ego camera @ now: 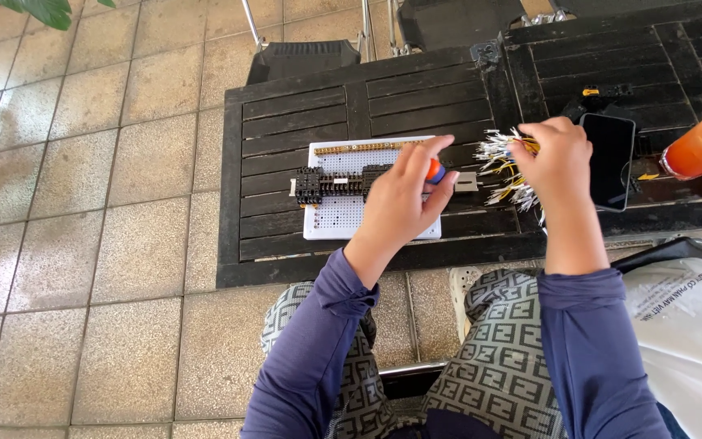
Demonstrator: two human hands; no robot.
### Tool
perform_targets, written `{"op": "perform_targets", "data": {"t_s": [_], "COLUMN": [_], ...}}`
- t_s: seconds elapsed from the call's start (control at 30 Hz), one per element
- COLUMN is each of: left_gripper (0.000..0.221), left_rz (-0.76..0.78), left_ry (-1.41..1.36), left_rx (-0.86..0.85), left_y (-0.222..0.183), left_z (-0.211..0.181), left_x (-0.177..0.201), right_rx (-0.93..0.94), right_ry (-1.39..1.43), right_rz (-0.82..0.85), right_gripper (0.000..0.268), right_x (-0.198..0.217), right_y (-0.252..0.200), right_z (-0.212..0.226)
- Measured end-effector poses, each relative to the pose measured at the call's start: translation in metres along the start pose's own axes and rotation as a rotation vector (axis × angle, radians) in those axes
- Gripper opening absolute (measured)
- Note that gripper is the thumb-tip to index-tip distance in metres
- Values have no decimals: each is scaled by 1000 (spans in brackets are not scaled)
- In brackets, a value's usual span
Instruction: Securing electrical connections on a terminal block using a manual screwdriver.
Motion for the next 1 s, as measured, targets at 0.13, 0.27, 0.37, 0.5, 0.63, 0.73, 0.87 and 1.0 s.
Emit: {"op": "perform_targets", "data": {"t_s": [0.13,0.27,0.37,0.5,0.63,0.73,0.87,1.0], "left_gripper": [38,41,39,44,38,27,28,33], "left_rz": [-7,-155,-275,-484,-521,-374,-144,-131], "left_ry": [11,-75,-132,-169,-286,-301,-191,76], "left_rx": [-48,-52,26,230,397,442,339,167], "left_y": [0,0,0,-8,-21,-39,-55,-59], "left_z": [6,21,43,72,83,86,78,88], "left_x": [-16,-13,7,44,68,63,51,54], "right_rx": [136,75,128,103,67,10,-52,-5], "right_ry": [353,645,638,676,673,758,814,801], "right_rz": [13,474,440,367,392,392,403,356], "right_gripper": [33,56,59,46,49,45,47,48], "right_x": [53,62,42,28,21,19,15,11], "right_y": [18,11,6,1,3,4,3,0], "right_z": [97,149,151,145,141,141,146,151]}}
Point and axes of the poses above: each hand's wrist, its own y-axis towards the middle knuckle, its own x-axis out of the back of the hand, z = x × y, the point moved 4 cm from there along y, towards the middle knuckle, and after that the axes turned 6 degrees about y, right-handed, at the moved point
